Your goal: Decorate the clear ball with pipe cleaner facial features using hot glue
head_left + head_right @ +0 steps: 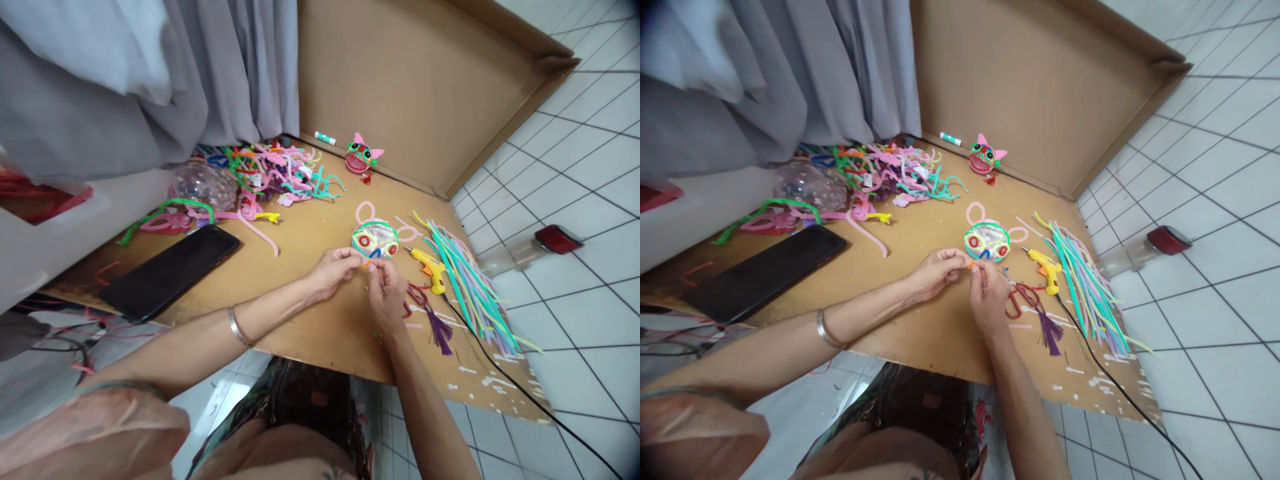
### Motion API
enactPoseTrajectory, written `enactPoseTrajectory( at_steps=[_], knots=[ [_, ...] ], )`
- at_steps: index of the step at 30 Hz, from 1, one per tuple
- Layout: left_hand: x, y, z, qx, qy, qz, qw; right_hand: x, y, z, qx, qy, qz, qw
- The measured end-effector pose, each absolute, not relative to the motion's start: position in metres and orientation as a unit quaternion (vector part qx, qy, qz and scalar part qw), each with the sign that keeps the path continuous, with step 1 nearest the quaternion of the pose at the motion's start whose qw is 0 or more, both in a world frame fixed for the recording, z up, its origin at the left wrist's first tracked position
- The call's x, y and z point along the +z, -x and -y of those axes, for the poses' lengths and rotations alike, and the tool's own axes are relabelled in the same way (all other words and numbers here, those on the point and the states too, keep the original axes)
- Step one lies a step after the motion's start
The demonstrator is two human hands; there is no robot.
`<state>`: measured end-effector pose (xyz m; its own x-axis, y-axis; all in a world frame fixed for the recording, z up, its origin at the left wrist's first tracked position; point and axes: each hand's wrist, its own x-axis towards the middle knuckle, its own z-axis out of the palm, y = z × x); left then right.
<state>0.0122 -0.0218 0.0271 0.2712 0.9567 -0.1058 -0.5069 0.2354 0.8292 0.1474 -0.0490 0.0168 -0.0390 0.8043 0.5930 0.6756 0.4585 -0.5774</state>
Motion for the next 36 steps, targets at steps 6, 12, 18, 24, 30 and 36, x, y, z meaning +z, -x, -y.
enactPoseTrajectory(
  at_steps=[6,12,18,24,30,36],
  knots=[
    [0.025,-0.017,0.025,0.524,-0.303,-0.324,0.727,0.01,-0.148,0.047,-0.035,0.503,0.746,0.434],
    [0.021,-0.017,0.025,0.511,-0.319,-0.327,0.728,0.011,-0.155,0.043,-0.021,0.505,0.747,0.432],
    [0.021,-0.014,0.024,0.494,-0.378,-0.312,0.719,0.015,-0.16,0.042,0.062,0.481,0.746,0.457],
    [0.027,-0.003,0.018,0.448,-0.453,-0.316,0.704,0.02,-0.163,0.041,0.1,0.468,0.75,0.456],
    [0.025,0.003,0.011,0.385,-0.421,-0.301,0.764,0.023,-0.163,0.043,0.11,0.467,0.771,0.42],
    [0.027,0.0,0.013,0.432,-0.41,-0.305,0.743,0.027,-0.16,0.045,0.147,0.471,0.763,0.417]
  ],
)
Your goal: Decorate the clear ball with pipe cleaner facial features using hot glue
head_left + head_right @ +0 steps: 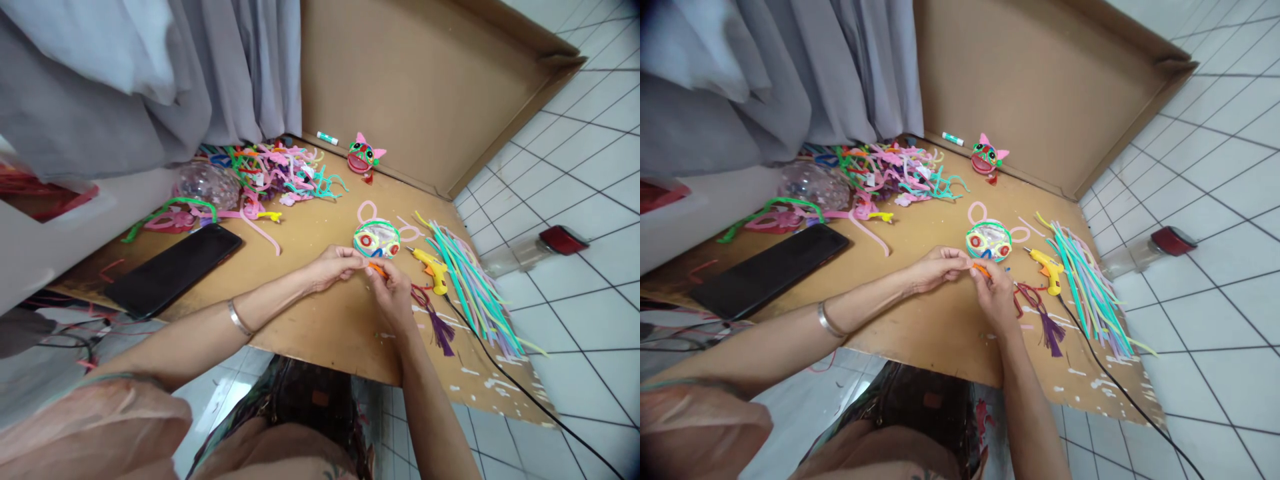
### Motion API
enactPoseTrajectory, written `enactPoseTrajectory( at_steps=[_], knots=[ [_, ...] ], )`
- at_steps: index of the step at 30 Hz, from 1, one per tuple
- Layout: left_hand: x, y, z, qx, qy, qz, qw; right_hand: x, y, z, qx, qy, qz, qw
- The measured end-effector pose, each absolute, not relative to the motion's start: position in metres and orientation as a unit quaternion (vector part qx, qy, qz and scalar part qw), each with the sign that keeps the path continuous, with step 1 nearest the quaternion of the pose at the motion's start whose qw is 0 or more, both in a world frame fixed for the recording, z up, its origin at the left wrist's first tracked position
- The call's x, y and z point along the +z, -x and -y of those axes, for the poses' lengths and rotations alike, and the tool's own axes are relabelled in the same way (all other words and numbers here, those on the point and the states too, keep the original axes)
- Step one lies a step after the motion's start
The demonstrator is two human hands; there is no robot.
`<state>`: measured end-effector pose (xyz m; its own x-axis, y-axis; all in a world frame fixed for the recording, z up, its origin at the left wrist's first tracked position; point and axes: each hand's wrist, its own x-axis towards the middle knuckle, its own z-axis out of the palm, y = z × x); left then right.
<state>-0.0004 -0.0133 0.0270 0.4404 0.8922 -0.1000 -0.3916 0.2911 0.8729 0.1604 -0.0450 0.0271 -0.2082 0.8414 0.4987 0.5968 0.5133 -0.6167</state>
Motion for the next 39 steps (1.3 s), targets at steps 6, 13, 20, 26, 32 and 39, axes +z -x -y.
enactPoseTrajectory(
  at_steps=[6,13,20,26,32,39],
  knots=[
    [0.026,-0.007,0.016,0.507,-0.394,-0.347,0.683,0.025,-0.153,0.047,0.08,0.518,0.747,0.409],
    [0.022,-0.014,0.02,0.562,-0.365,-0.356,0.652,0.016,-0.142,0.051,-0.017,0.539,0.753,0.377],
    [0.022,-0.017,0.026,0.576,-0.348,-0.347,0.653,0.01,-0.142,0.047,-0.002,0.537,0.723,0.435],
    [0.02,-0.017,0.028,0.559,-0.351,-0.346,0.667,0.005,-0.144,0.045,0.082,0.54,0.686,0.48],
    [0.022,-0.012,0.025,0.52,-0.361,-0.305,0.712,0.013,-0.14,0.047,0.241,0.516,0.623,0.536],
    [0.028,-0.001,0.02,0.45,-0.4,-0.283,0.746,0.021,-0.145,0.048,0.318,0.493,0.622,0.518]
  ],
)
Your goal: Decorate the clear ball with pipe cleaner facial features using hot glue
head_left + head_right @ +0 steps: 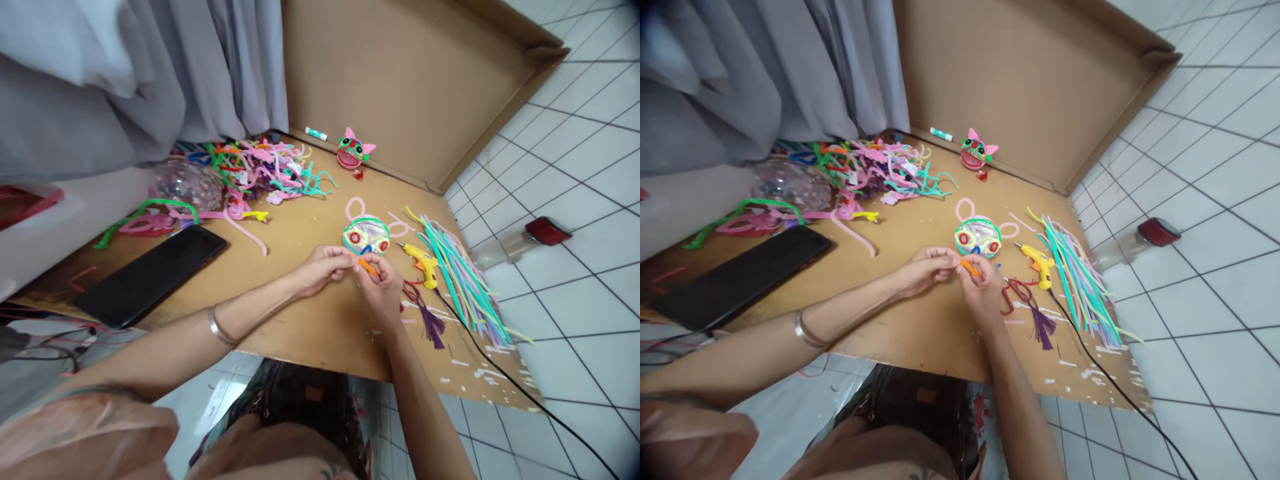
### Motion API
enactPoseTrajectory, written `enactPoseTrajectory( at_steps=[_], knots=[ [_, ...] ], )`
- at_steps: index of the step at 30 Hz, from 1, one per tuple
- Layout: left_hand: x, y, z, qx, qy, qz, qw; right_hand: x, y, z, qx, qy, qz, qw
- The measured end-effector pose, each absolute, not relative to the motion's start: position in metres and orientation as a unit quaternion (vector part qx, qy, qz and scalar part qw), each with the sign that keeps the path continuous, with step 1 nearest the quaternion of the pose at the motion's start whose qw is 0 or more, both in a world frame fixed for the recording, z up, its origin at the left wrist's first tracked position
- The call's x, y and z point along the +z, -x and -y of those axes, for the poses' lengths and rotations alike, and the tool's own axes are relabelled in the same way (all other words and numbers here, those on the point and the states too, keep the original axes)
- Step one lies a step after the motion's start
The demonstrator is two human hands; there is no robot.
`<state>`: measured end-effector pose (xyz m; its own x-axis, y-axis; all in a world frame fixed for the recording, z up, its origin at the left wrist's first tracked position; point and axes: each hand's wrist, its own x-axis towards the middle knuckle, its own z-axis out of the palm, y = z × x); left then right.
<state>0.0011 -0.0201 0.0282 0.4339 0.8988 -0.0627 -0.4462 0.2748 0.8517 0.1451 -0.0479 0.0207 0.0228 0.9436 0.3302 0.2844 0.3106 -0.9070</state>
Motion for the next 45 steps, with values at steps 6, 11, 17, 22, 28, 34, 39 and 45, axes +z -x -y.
enactPoseTrajectory(
  at_steps=[6,11,17,22,28,34,39,45],
  knots=[
    [0.027,0.003,0.017,0.41,-0.421,-0.302,0.751,0.023,-0.15,0.051,0.304,0.486,0.672,0.468],
    [0.025,0.0,0.018,0.457,-0.408,-0.315,0.725,0.023,-0.147,0.055,0.226,0.507,0.711,0.431],
    [0.026,-0.007,0.023,0.5,-0.341,-0.331,0.724,0.021,-0.14,0.058,0.089,0.529,0.739,0.407],
    [0.022,-0.012,0.028,0.518,-0.293,-0.337,0.729,0.018,-0.132,0.063,0.018,0.571,0.734,0.366],
    [0.015,-0.014,0.026,0.526,-0.272,-0.348,0.727,0.01,-0.134,0.057,0.009,0.574,0.735,0.36],
    [0.022,-0.009,0.022,0.517,-0.321,-0.34,0.717,0.009,-0.145,0.037,0.16,0.543,0.705,0.428],
    [0.031,-0.002,0.018,0.536,-0.368,-0.328,0.685,0.026,-0.145,0.025,0.222,0.494,0.715,0.441],
    [0.037,0.01,0.009,0.523,-0.438,-0.34,0.647,0.036,-0.143,0.016,0.12,0.453,0.781,0.413]
  ],
)
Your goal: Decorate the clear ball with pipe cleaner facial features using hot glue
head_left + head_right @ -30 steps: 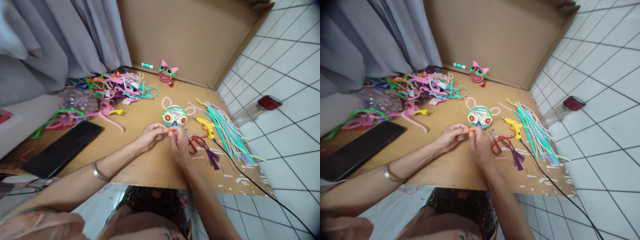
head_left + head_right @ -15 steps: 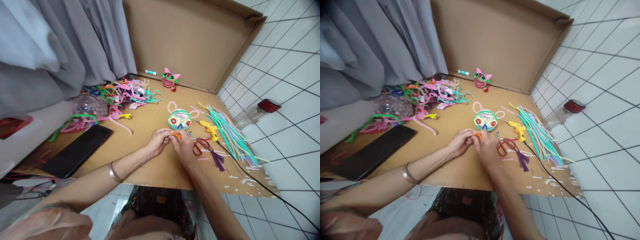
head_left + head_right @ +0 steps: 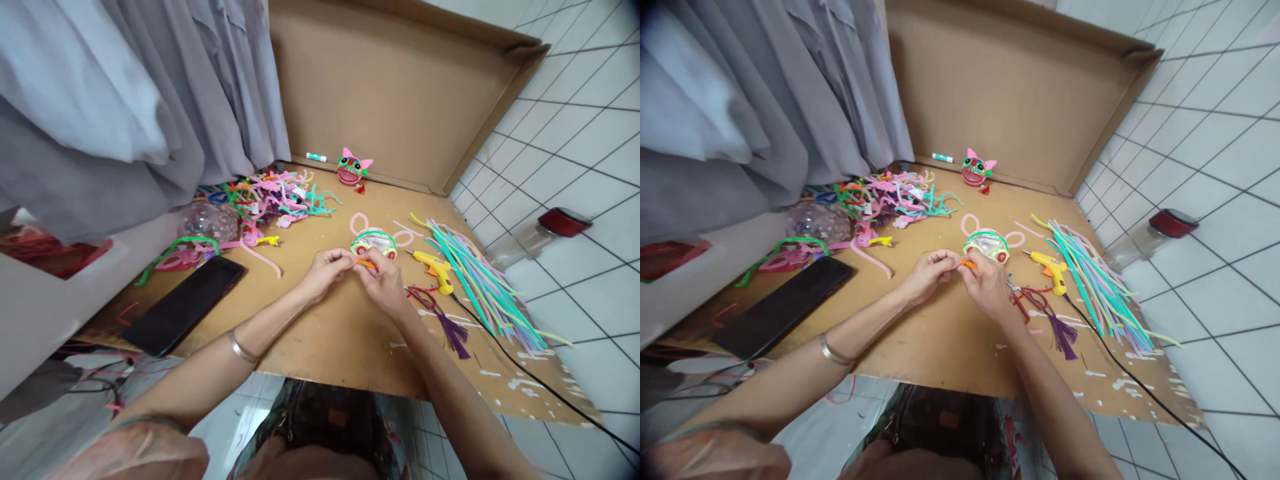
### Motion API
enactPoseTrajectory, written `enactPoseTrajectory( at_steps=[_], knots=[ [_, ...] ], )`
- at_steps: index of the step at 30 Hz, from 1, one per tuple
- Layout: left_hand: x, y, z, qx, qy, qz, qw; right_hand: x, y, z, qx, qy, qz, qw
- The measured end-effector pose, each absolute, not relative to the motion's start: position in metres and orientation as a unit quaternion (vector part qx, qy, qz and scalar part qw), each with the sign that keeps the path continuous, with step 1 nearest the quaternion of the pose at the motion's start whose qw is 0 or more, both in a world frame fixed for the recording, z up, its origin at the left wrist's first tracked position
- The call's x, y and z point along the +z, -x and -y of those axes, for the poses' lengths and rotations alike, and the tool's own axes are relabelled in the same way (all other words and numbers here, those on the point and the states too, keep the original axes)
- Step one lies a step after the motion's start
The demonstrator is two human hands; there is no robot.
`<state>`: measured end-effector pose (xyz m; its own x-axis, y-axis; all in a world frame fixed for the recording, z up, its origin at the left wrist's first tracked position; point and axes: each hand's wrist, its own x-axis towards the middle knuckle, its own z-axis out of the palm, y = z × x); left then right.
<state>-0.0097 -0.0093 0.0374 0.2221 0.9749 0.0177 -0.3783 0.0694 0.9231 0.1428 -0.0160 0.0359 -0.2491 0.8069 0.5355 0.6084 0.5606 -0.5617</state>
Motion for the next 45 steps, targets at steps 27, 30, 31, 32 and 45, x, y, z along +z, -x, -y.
enactPoseTrajectory(
  at_steps=[27,30,31,32,45],
  knots=[
    [0.022,-0.005,0.017,0.553,-0.31,-0.34,0.694,0.017,-0.133,0.047,-0.079,0.512,0.777,0.356],
    [0.021,-0.008,0.02,0.552,-0.29,-0.347,0.7,0.017,-0.13,0.048,-0.097,0.52,0.783,0.327],
    [0.02,-0.009,0.021,0.547,-0.287,-0.351,0.704,0.016,-0.13,0.048,-0.104,0.523,0.784,0.319],
    [0.019,-0.01,0.022,0.541,-0.286,-0.355,0.707,0.016,-0.131,0.048,-0.11,0.526,0.783,0.313],
    [0.018,-0.003,0.021,0.503,-0.405,-0.371,0.668,0.024,-0.143,0.042,-0.036,0.519,0.781,0.346]
  ],
)
